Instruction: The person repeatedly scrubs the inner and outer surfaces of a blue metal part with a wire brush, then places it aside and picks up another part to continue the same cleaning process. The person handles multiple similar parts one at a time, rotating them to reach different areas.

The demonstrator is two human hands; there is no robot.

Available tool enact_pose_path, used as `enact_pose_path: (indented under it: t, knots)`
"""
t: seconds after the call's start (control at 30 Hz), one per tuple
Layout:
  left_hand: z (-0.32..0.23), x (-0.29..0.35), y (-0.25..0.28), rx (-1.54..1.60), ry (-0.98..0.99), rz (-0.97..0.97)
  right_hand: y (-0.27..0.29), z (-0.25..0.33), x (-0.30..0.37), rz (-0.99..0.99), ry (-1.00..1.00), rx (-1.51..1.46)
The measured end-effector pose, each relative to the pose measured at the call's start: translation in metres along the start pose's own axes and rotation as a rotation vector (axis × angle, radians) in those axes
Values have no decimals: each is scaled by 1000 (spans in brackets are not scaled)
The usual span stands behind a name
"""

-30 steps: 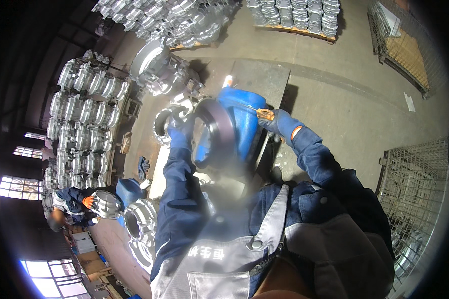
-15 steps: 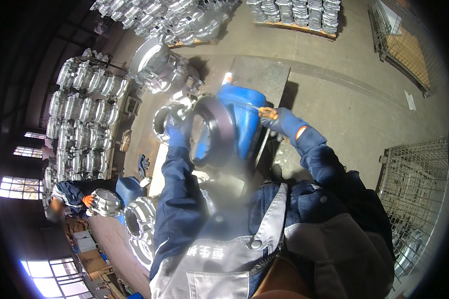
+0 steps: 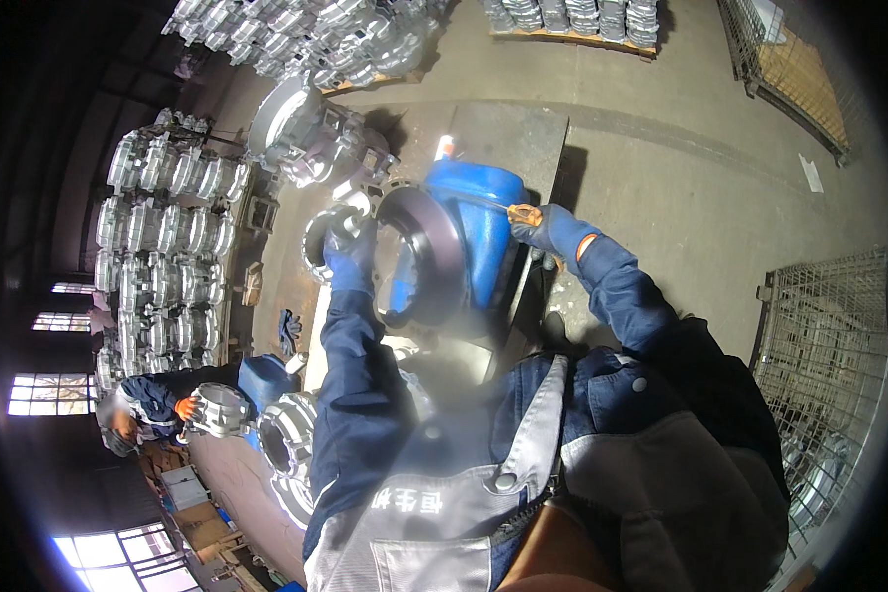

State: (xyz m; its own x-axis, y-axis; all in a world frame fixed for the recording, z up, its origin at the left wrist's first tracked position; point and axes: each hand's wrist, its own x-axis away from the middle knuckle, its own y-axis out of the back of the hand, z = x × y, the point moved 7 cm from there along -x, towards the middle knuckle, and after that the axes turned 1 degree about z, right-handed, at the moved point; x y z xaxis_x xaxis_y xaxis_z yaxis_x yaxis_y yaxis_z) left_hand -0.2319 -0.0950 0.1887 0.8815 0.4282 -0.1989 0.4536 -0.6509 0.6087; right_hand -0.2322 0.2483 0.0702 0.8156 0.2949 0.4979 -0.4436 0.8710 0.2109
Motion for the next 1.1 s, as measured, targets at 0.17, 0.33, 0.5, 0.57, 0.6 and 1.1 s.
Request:
enact_pose_path:
  t: [0.17,0.33,0.5,0.57,0.6,1.1]
  knots:
    - [-10,4,-3,124,-29,31,-17,-29,-35,37,45,24]
    - [-9,-2,0,55,-105,-25,-16,-37,-32,81,95,-36]
    - [-12,1,-2,78,-50,4,-15,-49,-19,86,-77,-49]
    - [-14,4,-1,111,6,-1,-25,-56,-20,171,-128,-38]
    - [-17,5,0,124,11,-5,-29,-56,-22,214,-78,85]
    - [-14,6,0,128,16,16,-20,-102,-49,161,-180,57]
